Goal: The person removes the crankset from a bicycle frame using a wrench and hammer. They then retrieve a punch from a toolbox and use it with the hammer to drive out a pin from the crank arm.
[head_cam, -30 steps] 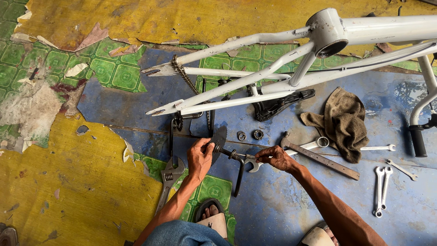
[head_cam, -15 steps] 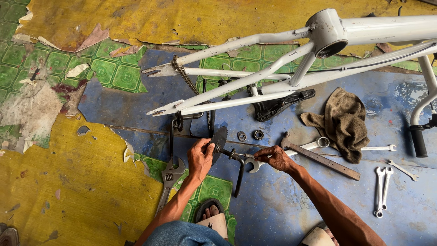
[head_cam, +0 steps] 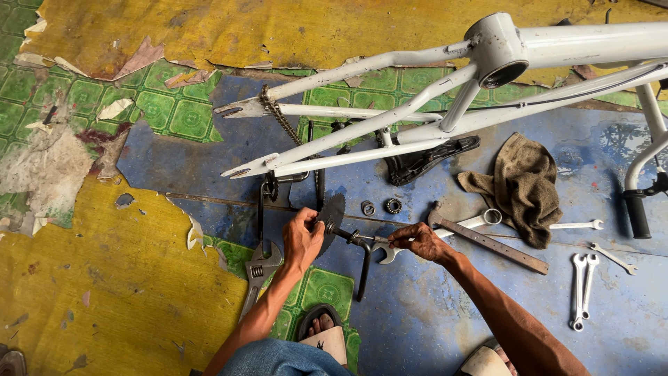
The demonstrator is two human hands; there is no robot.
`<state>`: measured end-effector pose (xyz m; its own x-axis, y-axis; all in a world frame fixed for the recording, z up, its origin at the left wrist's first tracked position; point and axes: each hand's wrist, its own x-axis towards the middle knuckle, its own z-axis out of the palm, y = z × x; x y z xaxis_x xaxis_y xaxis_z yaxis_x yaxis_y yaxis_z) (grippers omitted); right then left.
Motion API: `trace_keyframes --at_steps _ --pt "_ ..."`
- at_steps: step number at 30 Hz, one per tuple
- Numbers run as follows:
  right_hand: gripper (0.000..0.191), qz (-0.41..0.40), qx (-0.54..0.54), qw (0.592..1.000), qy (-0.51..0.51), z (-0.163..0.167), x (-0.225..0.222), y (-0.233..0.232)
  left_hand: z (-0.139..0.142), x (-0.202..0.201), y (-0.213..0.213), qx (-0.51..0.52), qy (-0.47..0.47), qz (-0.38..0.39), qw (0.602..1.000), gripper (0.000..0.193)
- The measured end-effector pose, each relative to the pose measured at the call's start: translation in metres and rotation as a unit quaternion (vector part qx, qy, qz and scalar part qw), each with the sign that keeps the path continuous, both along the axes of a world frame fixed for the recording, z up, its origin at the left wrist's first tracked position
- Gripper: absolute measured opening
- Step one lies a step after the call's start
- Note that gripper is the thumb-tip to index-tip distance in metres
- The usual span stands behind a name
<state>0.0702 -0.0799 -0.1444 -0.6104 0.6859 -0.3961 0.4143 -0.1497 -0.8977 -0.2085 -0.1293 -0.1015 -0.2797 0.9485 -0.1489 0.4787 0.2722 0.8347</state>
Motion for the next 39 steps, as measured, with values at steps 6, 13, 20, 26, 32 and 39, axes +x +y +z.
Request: trace_keyframes --at_steps 6,13,20,26,32,39 --pt "0.026 0.008 0.027 1.0 -0.008 -0.002 0.001 0.0 0.027 -0.003 0.025 -0.098 -0.03 -0.012 0.995 0.075" --pt "0.025 0.032 0.056 0.998 -0.018 -0.001 -0.002 -0.003 0.029 -0.003 0.048 -0.133 -0.283 -0.086 0.946 0.046" --pt "0.027 0.087 0.052 0.995 -0.004 -0.016 0.004 -0.009 0.007 0.006 0.019 -0.073 -0.303 0.097 0.945 0.041" --pt "0.023 0.077 0.002 0.997 0.025 -0.035 -0.004 -0.019 0.01 0.01 -0.014 0.029 -0.296 0.121 0.947 0.043" --pt "0.022 0.072 -0.041 0.995 0.058 -0.04 -0.009 -0.017 0.009 0.014 -0.04 0.07 -0.306 0.085 0.946 0.04" --pt "0.018 0.067 0.134 0.988 -0.033 -0.035 -0.014 -0.016 0.008 0.005 -0.037 0.094 -0.237 0.058 0.965 0.04"
